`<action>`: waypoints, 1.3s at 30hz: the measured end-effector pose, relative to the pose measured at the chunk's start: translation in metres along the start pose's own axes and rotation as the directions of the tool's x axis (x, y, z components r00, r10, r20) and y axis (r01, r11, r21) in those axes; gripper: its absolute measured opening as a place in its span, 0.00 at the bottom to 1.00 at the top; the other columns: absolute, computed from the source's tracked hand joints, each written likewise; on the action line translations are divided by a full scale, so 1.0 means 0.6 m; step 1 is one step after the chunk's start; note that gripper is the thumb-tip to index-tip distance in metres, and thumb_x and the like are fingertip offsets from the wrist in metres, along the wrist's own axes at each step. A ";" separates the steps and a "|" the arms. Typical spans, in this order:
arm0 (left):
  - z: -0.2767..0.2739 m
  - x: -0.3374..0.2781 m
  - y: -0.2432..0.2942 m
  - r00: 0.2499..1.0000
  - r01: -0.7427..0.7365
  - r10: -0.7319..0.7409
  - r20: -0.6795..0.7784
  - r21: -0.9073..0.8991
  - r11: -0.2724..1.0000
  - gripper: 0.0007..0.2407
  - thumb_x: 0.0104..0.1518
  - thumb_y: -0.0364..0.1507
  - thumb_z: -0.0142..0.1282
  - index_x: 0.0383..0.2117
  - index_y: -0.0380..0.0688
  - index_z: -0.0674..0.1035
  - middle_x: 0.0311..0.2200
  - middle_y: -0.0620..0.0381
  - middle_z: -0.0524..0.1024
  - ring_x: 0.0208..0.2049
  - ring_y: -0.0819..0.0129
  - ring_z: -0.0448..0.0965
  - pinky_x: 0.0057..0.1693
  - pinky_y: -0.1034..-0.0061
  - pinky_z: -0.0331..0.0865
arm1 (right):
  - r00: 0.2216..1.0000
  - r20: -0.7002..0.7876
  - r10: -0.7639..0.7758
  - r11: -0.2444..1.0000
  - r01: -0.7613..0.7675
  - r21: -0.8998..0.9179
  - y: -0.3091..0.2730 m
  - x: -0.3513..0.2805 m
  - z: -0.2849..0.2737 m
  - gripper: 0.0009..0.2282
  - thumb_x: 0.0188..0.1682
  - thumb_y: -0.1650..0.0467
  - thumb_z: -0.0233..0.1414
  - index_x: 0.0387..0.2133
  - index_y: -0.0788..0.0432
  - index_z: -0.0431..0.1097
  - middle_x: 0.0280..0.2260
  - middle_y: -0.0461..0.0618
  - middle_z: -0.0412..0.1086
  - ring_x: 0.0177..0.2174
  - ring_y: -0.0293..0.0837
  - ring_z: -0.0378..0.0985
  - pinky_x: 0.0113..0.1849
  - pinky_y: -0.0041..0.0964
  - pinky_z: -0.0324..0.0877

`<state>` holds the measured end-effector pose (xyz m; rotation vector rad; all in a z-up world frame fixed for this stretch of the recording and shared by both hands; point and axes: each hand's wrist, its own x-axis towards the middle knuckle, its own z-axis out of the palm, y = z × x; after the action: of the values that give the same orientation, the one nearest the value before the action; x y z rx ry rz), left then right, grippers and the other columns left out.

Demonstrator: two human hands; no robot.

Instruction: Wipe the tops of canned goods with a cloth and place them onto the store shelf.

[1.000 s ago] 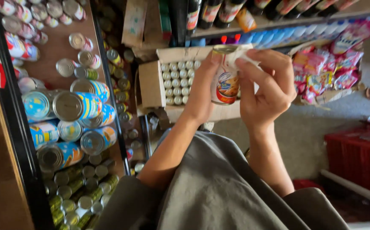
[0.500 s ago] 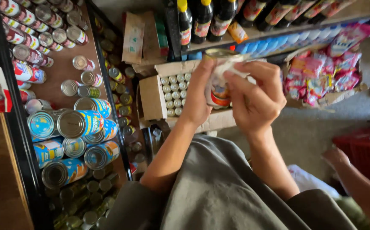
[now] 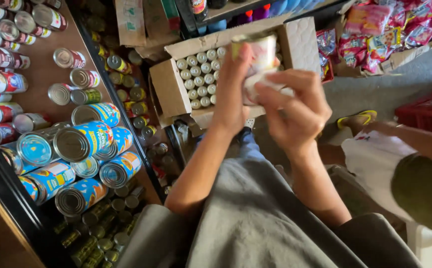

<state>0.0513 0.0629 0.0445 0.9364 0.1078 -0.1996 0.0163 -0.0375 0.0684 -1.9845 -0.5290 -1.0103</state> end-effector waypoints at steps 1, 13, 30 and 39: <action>0.002 -0.004 -0.003 1.000 -0.002 0.002 -0.002 0.002 1.000 0.26 0.63 0.48 0.53 0.55 0.36 0.71 0.42 0.37 0.76 0.40 0.51 0.80 0.46 0.61 0.77 | 1.000 -0.001 0.000 1.000 0.000 0.003 -0.007 0.005 -0.005 0.01 0.50 0.78 0.64 0.30 0.67 0.82 0.35 0.64 0.74 0.32 0.60 0.74 0.36 0.52 0.73; -0.024 0.002 -0.063 0.998 0.068 -0.068 0.005 -0.208 0.976 0.23 0.64 0.43 0.57 0.55 0.36 0.71 0.41 0.44 0.75 0.40 0.59 0.80 0.44 0.63 0.79 | 0.998 -0.064 0.002 0.999 -0.004 -0.036 -0.001 0.009 0.000 0.01 0.50 0.80 0.62 0.32 0.68 0.81 0.34 0.63 0.73 0.30 0.58 0.73 0.34 0.49 0.72; 0.004 -0.020 0.028 0.999 0.000 -0.013 -0.051 -0.242 0.970 0.13 0.63 0.42 0.54 0.37 0.46 0.79 0.30 0.60 0.78 0.30 0.75 0.80 0.36 0.80 0.75 | 0.991 -0.036 -0.129 0.991 0.128 -0.030 -0.020 0.039 0.002 0.05 0.48 0.80 0.60 0.24 0.63 0.80 0.35 0.58 0.75 0.31 0.54 0.75 0.39 0.48 0.72; -0.021 0.014 0.047 0.978 -0.209 0.207 -0.031 -0.174 0.962 0.15 0.63 0.38 0.55 0.45 0.39 0.73 0.37 0.47 0.76 0.37 0.64 0.80 0.39 0.71 0.78 | 0.989 -0.062 -0.137 0.987 0.142 0.078 -0.043 0.034 0.022 0.05 0.45 0.80 0.61 0.30 0.61 0.82 0.35 0.57 0.76 0.33 0.55 0.77 0.39 0.49 0.76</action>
<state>0.0657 0.0881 0.0576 0.7661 0.0373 0.0111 0.0173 -0.0116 0.0931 -1.8610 -0.6756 -1.1096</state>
